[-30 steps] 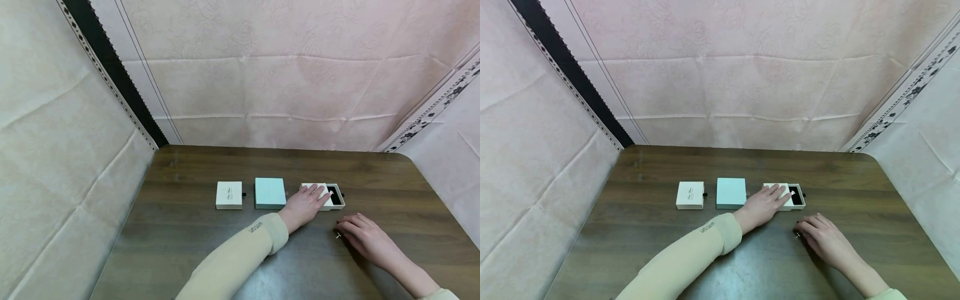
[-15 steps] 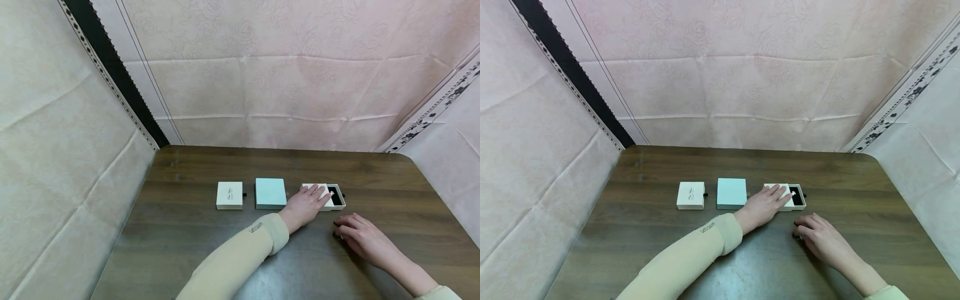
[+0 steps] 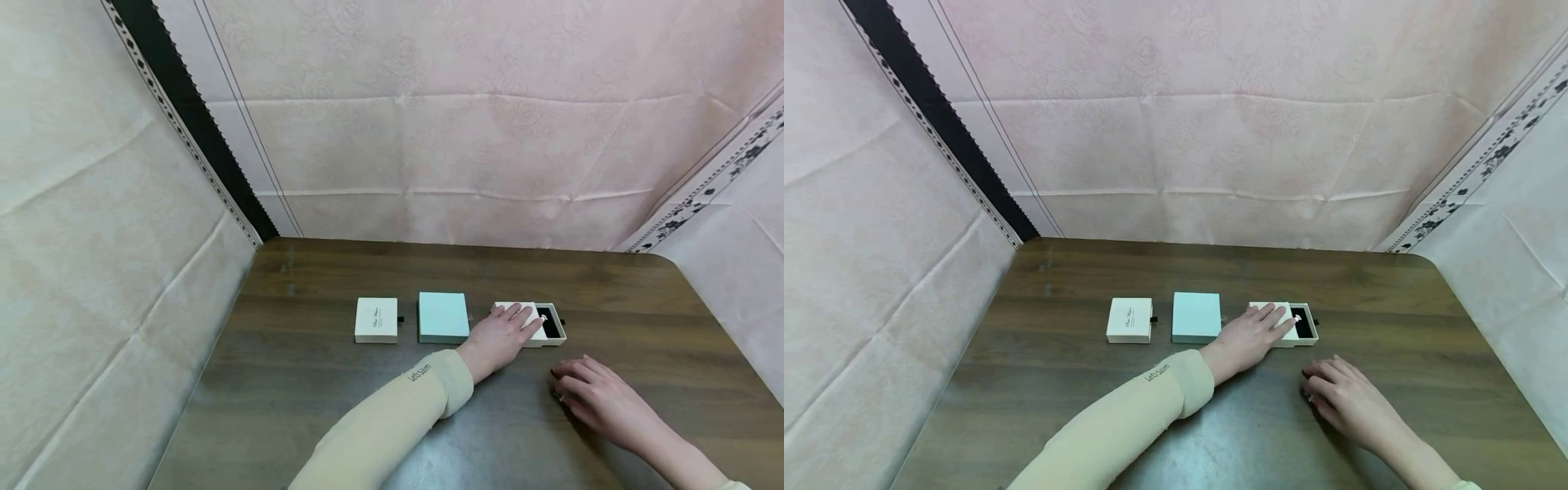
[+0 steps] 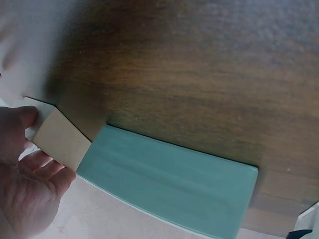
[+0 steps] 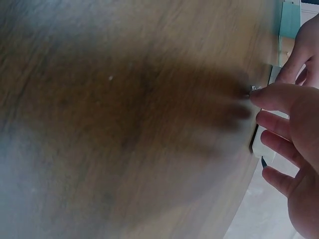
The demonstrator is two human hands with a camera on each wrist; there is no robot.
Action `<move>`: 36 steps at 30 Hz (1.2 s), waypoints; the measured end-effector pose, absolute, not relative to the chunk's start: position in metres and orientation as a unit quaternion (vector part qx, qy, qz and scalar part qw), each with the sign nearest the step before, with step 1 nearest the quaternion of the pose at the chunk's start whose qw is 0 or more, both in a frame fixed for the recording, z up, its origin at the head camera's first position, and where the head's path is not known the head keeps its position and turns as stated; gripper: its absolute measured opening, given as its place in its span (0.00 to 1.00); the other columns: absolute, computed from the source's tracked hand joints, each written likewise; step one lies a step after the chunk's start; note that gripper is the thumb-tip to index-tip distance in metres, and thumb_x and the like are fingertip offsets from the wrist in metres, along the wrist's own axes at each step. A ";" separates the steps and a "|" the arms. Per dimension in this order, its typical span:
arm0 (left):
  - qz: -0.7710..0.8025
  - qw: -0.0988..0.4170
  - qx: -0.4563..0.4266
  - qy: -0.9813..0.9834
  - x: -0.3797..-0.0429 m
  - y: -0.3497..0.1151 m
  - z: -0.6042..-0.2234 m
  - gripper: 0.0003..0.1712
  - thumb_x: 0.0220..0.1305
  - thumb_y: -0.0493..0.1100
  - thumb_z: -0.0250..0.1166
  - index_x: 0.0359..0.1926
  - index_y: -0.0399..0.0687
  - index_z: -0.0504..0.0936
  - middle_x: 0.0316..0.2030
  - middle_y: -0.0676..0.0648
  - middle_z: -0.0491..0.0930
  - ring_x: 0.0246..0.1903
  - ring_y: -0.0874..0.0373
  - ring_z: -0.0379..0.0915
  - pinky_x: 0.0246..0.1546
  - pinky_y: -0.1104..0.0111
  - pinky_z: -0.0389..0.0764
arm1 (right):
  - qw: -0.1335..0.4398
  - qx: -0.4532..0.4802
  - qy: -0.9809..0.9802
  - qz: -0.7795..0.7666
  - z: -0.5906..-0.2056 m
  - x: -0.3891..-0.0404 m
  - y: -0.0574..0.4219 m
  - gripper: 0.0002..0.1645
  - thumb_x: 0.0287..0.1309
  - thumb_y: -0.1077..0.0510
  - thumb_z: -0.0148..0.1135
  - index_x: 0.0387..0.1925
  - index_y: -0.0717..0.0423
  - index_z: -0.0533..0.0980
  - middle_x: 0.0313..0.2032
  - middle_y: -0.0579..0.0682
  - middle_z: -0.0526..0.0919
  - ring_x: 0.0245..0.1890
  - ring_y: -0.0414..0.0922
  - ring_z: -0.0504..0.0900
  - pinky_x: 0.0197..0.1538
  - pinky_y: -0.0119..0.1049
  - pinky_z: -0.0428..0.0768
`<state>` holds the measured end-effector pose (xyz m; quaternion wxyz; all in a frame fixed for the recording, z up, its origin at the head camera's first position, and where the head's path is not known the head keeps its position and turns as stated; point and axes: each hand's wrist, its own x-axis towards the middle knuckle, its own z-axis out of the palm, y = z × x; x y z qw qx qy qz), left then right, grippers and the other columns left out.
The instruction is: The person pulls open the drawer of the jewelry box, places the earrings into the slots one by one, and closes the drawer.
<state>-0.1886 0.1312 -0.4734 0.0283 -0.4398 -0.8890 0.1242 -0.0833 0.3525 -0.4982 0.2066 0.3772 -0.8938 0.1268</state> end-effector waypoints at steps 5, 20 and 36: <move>0.127 0.028 -0.439 -0.889 -0.188 0.130 -0.472 0.31 0.90 0.48 0.41 0.86 0.67 0.53 0.84 0.56 0.53 0.82 0.61 0.50 0.77 0.69 0.62 | 0.205 0.375 -0.895 0.128 -0.498 -0.082 0.352 0.35 0.85 0.36 0.38 0.33 0.48 0.83 0.46 0.51 0.87 0.47 0.55 0.84 0.81 0.28 0.43; 0.131 0.028 -0.435 -0.890 -0.186 0.130 -0.471 0.31 0.90 0.49 0.40 0.86 0.68 0.53 0.84 0.56 0.53 0.82 0.61 0.51 0.77 0.69 0.62 | 0.217 0.383 -0.886 0.144 -0.501 -0.089 0.348 0.32 0.85 0.37 0.39 0.29 0.44 0.79 0.45 0.51 0.86 0.47 0.54 0.83 0.82 0.29 0.46; 0.139 0.066 -0.444 -0.883 -0.186 0.129 -0.472 0.30 0.89 0.48 0.43 0.85 0.67 0.57 0.82 0.55 0.59 0.80 0.60 0.56 0.75 0.68 0.66 | 0.201 0.346 -0.896 0.191 -0.481 -0.099 0.352 0.26 0.79 0.33 0.46 0.30 0.38 0.79 0.50 0.54 0.86 0.50 0.54 0.82 0.80 0.25 0.47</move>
